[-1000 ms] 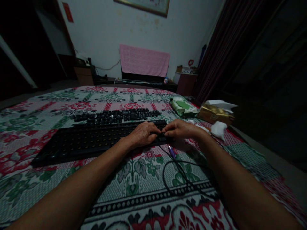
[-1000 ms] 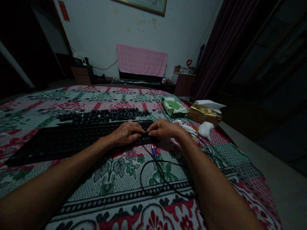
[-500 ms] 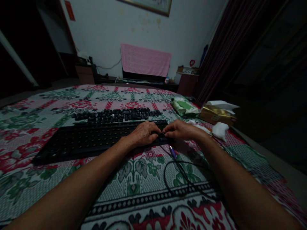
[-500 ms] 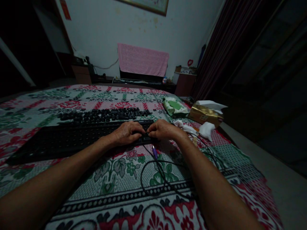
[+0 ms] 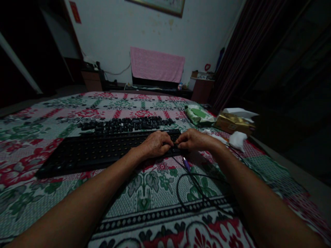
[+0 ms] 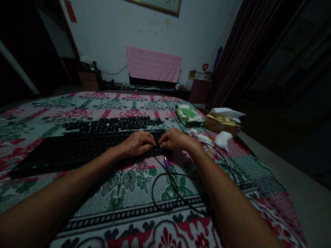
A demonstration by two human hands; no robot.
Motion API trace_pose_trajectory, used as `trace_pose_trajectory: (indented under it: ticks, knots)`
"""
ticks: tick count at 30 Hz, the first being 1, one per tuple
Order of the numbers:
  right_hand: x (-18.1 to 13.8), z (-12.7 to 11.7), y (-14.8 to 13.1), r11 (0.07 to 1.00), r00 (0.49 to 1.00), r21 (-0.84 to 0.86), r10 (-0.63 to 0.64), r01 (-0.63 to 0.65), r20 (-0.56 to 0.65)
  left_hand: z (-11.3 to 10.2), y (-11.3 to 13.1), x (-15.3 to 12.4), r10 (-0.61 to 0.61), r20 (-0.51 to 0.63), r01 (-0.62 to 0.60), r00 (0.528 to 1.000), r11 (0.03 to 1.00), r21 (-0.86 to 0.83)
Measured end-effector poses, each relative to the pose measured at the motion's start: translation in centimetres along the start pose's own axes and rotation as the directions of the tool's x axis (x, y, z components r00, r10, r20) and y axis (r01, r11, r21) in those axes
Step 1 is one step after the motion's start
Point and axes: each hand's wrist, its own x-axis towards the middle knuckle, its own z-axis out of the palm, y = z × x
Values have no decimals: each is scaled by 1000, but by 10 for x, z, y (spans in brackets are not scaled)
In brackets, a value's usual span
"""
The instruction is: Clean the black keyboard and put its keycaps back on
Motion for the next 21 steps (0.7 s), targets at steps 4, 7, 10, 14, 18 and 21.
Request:
trace_pose_trajectory:
  ticks: [4, 7, 10, 14, 18, 21]
  knots:
    - [0, 0, -7, 990, 998, -130, -53, 49, -28, -1, 0, 0, 7, 6, -7, 1000, 1000, 1]
    - [-1, -1, -13, 974, 997, -216, -68, 61, -23, -3, 1, 1, 28, 12, -28, 1000, 1000, 4]
    - [-1, -1, -16, 962, 997, -262, -76, 70, -13, -4, 1, 1, 68, 34, -68, 997, 997, 21]
    - [-1, -1, -15, 947, 995, -308, -98, 91, -5, -5, 0, 1, 71, 62, -75, 996, 995, 60]
    - [-1, -1, -14, 947, 994, -304, -108, 101, -6, -4, 1, 1, 63, 58, -67, 996, 996, 66]
    - [-1, 0, -14, 947, 995, -306, -98, 92, -5, -5, 2, 1, 62, 48, -65, 997, 997, 53]
